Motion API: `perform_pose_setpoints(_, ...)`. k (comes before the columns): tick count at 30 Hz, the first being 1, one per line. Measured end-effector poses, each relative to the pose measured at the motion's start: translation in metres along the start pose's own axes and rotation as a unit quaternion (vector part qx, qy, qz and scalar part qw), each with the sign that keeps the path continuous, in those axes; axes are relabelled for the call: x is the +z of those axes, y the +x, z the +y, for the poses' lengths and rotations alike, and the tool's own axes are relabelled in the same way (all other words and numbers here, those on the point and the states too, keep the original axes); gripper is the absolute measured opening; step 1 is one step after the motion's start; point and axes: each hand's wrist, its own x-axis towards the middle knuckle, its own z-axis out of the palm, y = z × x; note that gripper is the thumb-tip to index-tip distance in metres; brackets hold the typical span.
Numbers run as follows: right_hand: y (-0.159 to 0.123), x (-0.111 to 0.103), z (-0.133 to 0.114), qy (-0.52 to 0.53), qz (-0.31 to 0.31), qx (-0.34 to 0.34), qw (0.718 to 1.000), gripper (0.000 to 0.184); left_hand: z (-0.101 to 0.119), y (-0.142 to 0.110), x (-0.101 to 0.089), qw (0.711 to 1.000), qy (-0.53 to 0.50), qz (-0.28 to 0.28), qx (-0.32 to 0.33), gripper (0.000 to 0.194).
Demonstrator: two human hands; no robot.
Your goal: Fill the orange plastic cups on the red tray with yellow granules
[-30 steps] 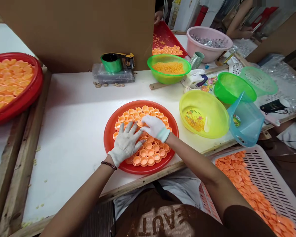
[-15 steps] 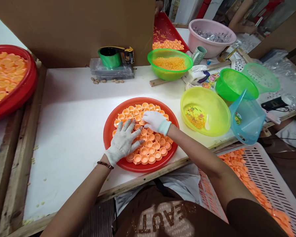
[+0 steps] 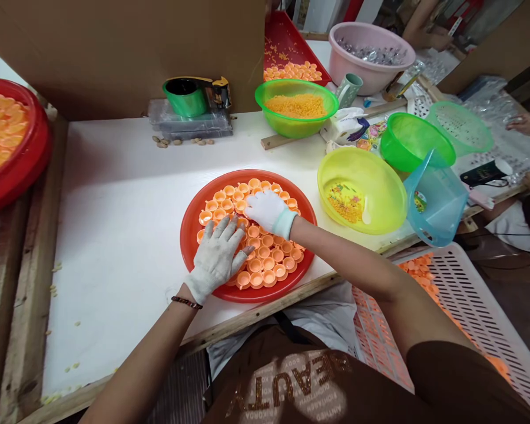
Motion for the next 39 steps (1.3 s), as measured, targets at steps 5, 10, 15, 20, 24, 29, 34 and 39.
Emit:
perform_pose_setpoints(5, -0.003, 0.014, 0.003, 0.001, 0.006, -0.022, 1.000, 0.030, 0.004, -0.010, -0.002, 0.999, -0.017, -0.002, -0.033, 0.059)
perform_pose_setpoints(10, -0.014, 0.029, 0.021, 0.058, 0.087, -0.003, 0.995, 0.033, -0.004, -0.014, -0.010, 0.997, -0.028, 0.020, -0.067, 0.066)
perform_pose_setpoints(15, -0.031, 0.067, 0.032, 0.069, 0.106, 0.042, 0.991, 0.079, -0.017, 0.001, -0.006, 0.995, -0.017, -0.025, -0.099, 0.080)
perform_pose_setpoints(20, -0.033, 0.093, 0.030, 0.096, 0.097, 0.047, 0.990, 0.091, -0.007, 0.004, 0.000, 0.996, -0.015, -0.043, -0.081, 0.079)
perform_pose_setpoints(24, -0.032, 0.094, 0.028, 0.109, 0.089, 0.041, 0.989, 0.090, 0.003, -0.001, 0.003, 0.999, -0.012, -0.052, -0.008, 0.084)
perform_pose_setpoints(29, -0.041, 0.066, 0.083, 0.162, 0.189, 0.091, 0.964, 0.090, -0.002, -0.003, 0.000, 0.999, -0.035, -0.032, 0.024, 0.082)
perform_pose_setpoints(34, -0.049, 0.055, 0.191, 0.259, 0.317, 0.207, 0.889, 0.089, 0.011, 0.004, 0.001, 0.989, -0.052, -0.074, 0.120, 0.087)
perform_pose_setpoints(39, -0.053, 0.065, 0.207, 0.271, 0.299, 0.249, 0.881, 0.077, 0.027, 0.015, 0.007, 0.987, -0.056, -0.105, 0.104, 0.083)
